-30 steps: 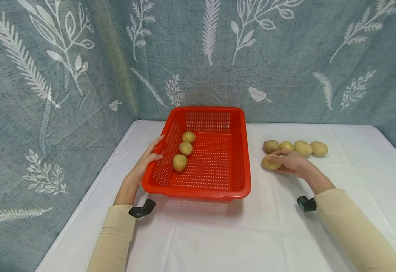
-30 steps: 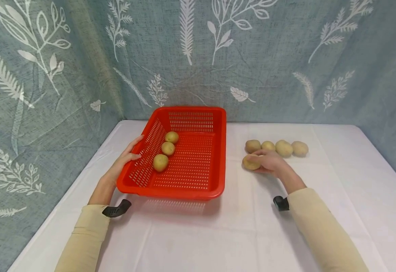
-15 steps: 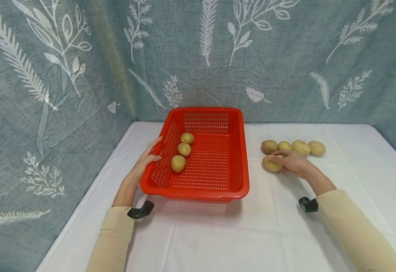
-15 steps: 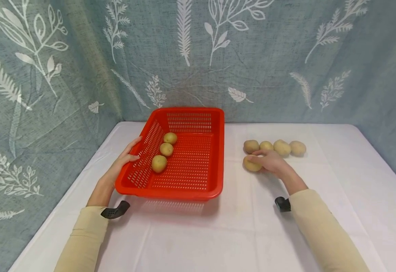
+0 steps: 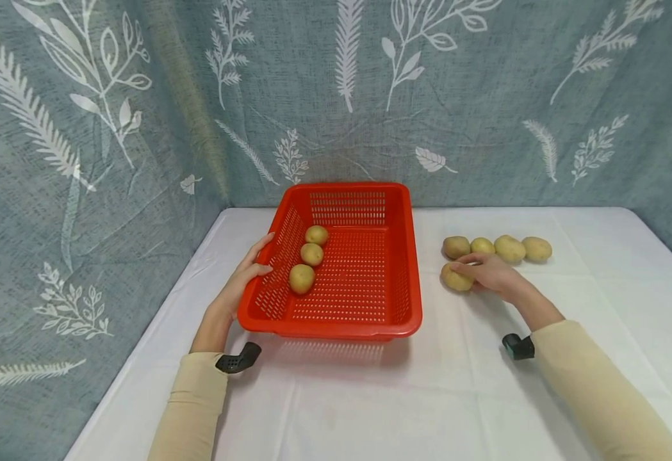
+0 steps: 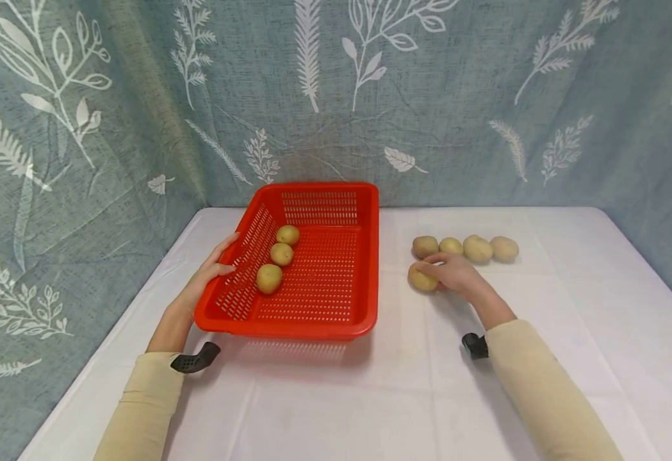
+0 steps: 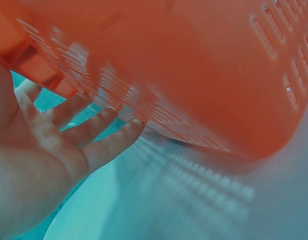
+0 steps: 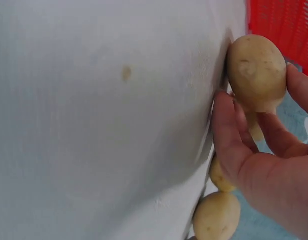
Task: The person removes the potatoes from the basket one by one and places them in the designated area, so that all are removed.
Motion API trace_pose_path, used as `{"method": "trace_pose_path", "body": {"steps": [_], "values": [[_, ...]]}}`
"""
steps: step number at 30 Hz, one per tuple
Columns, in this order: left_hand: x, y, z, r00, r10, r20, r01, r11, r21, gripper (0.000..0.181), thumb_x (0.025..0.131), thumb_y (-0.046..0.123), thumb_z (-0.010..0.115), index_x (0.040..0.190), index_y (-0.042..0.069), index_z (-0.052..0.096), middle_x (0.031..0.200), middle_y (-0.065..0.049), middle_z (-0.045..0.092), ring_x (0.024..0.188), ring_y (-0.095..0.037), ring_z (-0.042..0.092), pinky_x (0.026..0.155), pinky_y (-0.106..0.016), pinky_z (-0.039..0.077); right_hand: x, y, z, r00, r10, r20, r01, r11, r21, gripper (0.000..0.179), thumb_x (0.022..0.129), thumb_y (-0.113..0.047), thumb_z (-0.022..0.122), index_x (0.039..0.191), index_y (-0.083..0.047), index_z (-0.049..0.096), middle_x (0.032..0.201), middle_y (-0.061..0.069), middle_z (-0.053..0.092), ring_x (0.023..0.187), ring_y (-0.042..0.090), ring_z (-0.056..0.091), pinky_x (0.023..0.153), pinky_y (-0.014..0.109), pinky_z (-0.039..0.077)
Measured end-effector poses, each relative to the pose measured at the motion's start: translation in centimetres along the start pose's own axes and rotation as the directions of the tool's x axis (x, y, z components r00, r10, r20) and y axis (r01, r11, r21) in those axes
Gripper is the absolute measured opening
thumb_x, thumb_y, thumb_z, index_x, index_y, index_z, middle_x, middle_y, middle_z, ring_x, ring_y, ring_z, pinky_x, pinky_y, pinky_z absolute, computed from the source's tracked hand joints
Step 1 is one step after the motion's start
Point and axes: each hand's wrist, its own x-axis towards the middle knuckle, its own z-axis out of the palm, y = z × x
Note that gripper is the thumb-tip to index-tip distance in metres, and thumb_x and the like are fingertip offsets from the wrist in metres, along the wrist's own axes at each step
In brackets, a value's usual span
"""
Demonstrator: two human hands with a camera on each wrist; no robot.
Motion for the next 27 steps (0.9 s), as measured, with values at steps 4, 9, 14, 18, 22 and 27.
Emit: {"method": "trace_pose_path", "body": {"steps": [4, 9, 14, 18, 22, 27], "values": [[0.01, 0.07, 0.01, 1.000, -0.002, -0.001, 0.002, 1.000, 0.002, 0.067, 0.092, 0.005, 0.030, 0.154, 0.024, 0.012, 0.151, -0.015, 0.017, 0.116, -0.031, 0.043, 0.083, -0.035, 0.050, -0.10, 0.24, -0.32, 1.000, -0.012, 0.021, 0.011, 0.999, 0.044, 0.050, 0.098, -0.026, 0.053, 0.132, 0.009, 0.045, 0.109, 0.010, 0.051, 0.083, 0.012, 0.049, 0.071, 0.027, 0.048], [-0.01, 0.05, -0.03, 1.000, -0.008, -0.005, 0.008, 1.000, 0.007, 0.067, 0.092, 0.005, 0.030, 0.154, 0.024, 0.012, 0.150, -0.015, 0.018, 0.116, -0.030, 0.044, 0.083, -0.035, 0.050, -0.32, 0.58, -0.43, 0.999, -0.027, 0.030, 0.024, 0.994, 0.105, 0.048, 0.098, -0.022, 0.053, 0.131, 0.011, 0.044, 0.084, 0.001, 0.046, 0.073, 0.008, 0.045, 0.068, 0.025, 0.048], [-0.11, -0.09, -0.08, 1.000, -0.015, -0.011, 0.015, 1.000, 0.008, 0.067, 0.092, 0.005, 0.030, 0.154, 0.026, 0.013, 0.150, -0.015, 0.018, 0.118, -0.032, 0.042, 0.083, -0.036, 0.050, -0.27, 0.61, -0.13, 1.000, -0.006, 0.025, 0.002, 0.987, 0.162, 0.048, 0.097, -0.019, 0.053, 0.132, 0.011, 0.041, 0.083, 0.002, 0.044, 0.071, 0.007, 0.046, 0.070, 0.025, 0.050], [-0.14, -0.12, -0.02, 1.000, -0.010, -0.011, 0.010, 1.000, 0.014, 0.067, 0.092, 0.005, 0.031, 0.154, 0.026, 0.013, 0.151, -0.015, 0.017, 0.119, -0.034, 0.040, 0.083, -0.037, 0.050, -0.19, 0.67, -0.01, 1.000, 0.005, 0.021, -0.009, 0.981, 0.192, 0.049, 0.098, -0.018, 0.053, 0.134, 0.012, 0.040, 0.089, 0.004, 0.047, 0.073, 0.007, 0.049, 0.071, 0.025, 0.050], [-0.08, -0.06, 0.03, 1.000, -0.006, -0.010, 0.006, 1.000, 0.019, 0.067, 0.092, 0.005, 0.031, 0.154, 0.026, 0.012, 0.151, -0.015, 0.017, 0.119, -0.033, 0.041, 0.083, -0.037, 0.050, -0.32, 0.63, -0.23, 0.999, 0.003, 0.040, -0.011, 0.984, 0.178, 0.047, 0.100, -0.020, 0.048, 0.134, 0.011, 0.040, 0.103, 0.011, 0.051, 0.082, 0.010, 0.051, 0.077, 0.027, 0.050], [-0.04, -0.03, 0.06, 1.000, -0.003, -0.006, 0.003, 1.000, 0.017, 0.067, 0.092, 0.006, 0.031, 0.154, 0.025, 0.012, 0.151, -0.015, 0.017, 0.117, -0.032, 0.043, 0.083, -0.036, 0.050, -0.66, 0.58, -0.88, 0.997, 0.003, 0.079, -0.016, 0.986, 0.164, 0.052, 0.102, -0.024, 0.041, 0.140, 0.011, 0.034, 0.133, 0.022, 0.041, 0.102, 0.021, 0.050, 0.087, 0.033, 0.048]]}}
